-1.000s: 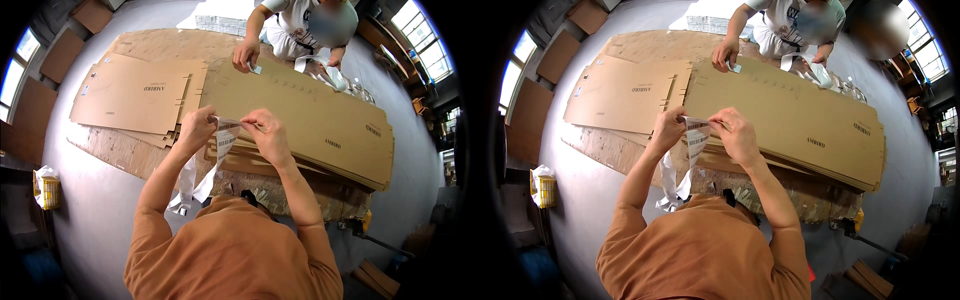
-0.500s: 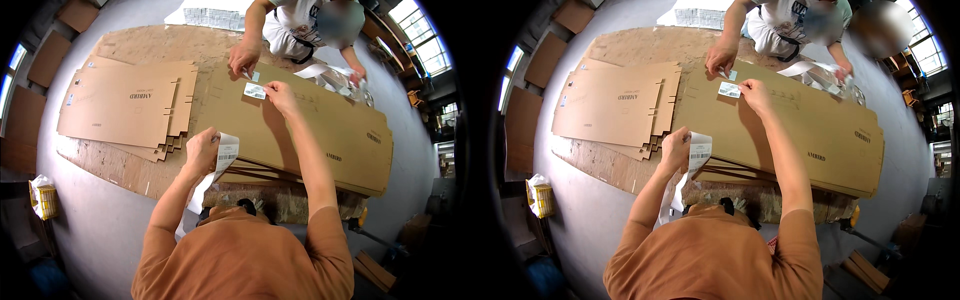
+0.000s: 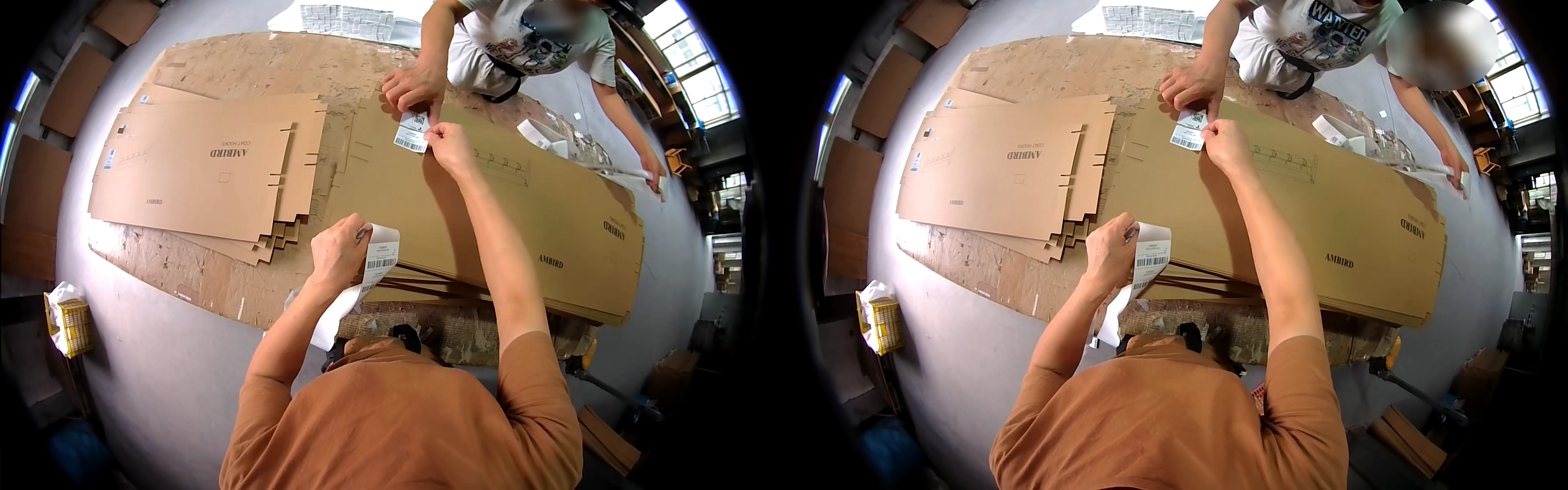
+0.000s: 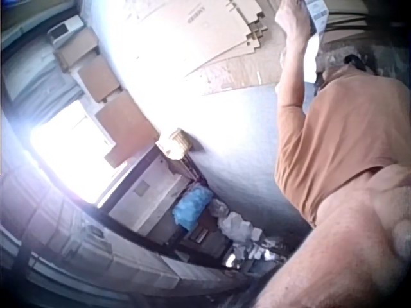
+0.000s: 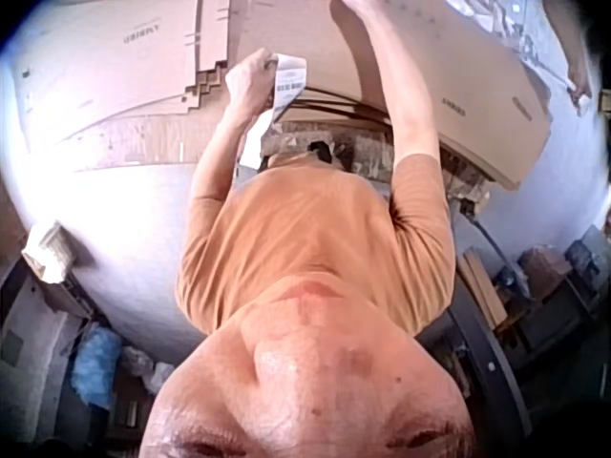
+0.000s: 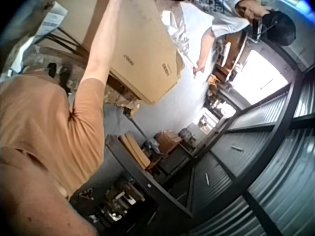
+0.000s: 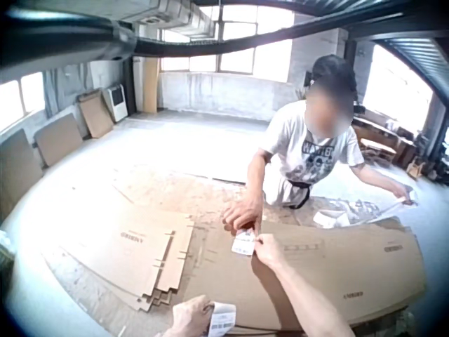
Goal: The person applies shipping labels to a stack of flat cardboard boxes. They peel individual labels from a roll and place them on the top box, then move the labeled box to a separate pile. A coworker is visible in the background performing similar labeling tasks.
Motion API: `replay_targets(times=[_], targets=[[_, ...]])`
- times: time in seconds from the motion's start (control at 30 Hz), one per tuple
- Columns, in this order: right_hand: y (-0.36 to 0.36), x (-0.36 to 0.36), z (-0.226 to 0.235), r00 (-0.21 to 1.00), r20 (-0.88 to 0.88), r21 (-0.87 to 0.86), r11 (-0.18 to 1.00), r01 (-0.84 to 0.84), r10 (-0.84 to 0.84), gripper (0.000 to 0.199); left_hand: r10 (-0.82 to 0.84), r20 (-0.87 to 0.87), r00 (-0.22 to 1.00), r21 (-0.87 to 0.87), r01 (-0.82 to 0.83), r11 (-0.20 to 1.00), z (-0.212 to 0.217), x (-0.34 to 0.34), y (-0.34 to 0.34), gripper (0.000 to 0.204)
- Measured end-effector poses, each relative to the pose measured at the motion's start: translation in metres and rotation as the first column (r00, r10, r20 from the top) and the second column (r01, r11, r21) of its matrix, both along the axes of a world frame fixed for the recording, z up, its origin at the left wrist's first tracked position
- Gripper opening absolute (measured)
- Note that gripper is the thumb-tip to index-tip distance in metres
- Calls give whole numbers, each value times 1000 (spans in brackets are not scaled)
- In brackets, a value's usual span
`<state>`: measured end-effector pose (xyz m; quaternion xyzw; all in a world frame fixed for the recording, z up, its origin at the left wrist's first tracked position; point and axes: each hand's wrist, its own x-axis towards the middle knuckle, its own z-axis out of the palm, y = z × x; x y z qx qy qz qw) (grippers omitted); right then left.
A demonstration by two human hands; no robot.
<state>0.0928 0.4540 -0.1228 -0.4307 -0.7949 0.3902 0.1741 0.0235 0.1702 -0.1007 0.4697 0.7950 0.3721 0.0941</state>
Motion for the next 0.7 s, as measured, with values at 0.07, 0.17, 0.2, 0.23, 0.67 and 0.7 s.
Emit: replay_targets(times=[0.07, 0.17, 0.2, 0.23, 0.67, 0.7], targets=[[-6, -2, 7, 996, 86, 97, 995, -8, 0, 13, 4, -3, 1000, -5, -4, 1000, -1, 1, -1, 15], [-23, -7, 30, 968, 248, 262, 965, -17, -50, 17, 8, 0, 1000, -2, -8, 1000, -1, 2, 0, 17], [-30, -10, 35, 947, 310, 343, 939, -24, -89, 19, 9, -6, 1000, 2, -9, 1000, -1, 3, 0, 17], [-35, -11, 39, 921, 367, 420, 907, -36, -133, 21, 10, -12, 1000, 7, -9, 1000, -1, 3, 0, 17], [-139, 51, 77, 910, -94, 278, 888, -366, 405, 42, 204, 111, 973, 67, -212, 975, 35, -10, -58, 12], [-166, 56, 77, 846, -262, 143, 886, -441, 464, 42, 228, 87, 970, 108, -236, 966, 41, -11, -67, 14]])
